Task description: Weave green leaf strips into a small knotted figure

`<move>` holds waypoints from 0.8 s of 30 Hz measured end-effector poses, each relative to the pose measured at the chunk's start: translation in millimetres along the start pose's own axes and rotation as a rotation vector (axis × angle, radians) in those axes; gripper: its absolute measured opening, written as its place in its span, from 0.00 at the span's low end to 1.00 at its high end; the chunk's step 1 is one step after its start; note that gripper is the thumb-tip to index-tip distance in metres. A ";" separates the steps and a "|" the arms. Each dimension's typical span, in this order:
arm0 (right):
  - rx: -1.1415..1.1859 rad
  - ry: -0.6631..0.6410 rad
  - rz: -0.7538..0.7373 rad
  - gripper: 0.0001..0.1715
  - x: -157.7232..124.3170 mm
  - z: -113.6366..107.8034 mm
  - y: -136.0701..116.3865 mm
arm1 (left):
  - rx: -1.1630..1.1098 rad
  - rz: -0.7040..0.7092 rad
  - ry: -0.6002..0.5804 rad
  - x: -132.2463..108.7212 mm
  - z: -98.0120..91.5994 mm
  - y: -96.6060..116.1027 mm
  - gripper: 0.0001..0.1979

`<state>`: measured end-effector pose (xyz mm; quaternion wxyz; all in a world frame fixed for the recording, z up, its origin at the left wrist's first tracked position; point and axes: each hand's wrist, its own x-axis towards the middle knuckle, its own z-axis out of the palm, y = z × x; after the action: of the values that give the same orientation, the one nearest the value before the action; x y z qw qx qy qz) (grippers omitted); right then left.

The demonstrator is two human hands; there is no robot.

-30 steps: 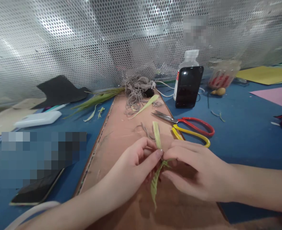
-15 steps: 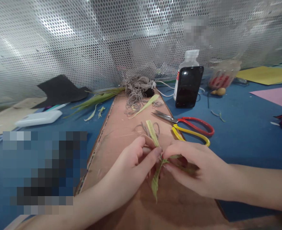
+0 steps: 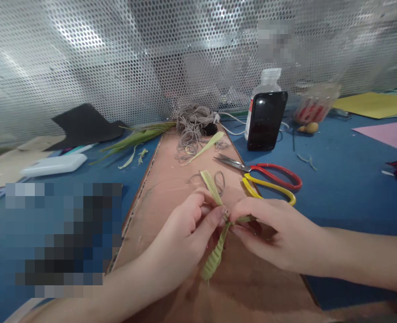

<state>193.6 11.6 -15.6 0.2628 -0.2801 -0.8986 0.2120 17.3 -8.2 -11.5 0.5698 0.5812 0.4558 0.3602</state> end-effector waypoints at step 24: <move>0.021 -0.049 0.136 0.08 -0.5 0.2 1.7 | 0.272 0.070 0.050 2.7 -4.5 -2.4 0.08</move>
<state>194.5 12.6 -16.9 0.2288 -0.3322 -0.8815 0.2456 13.7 -4.3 -13.7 0.4612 0.6596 0.4939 0.3292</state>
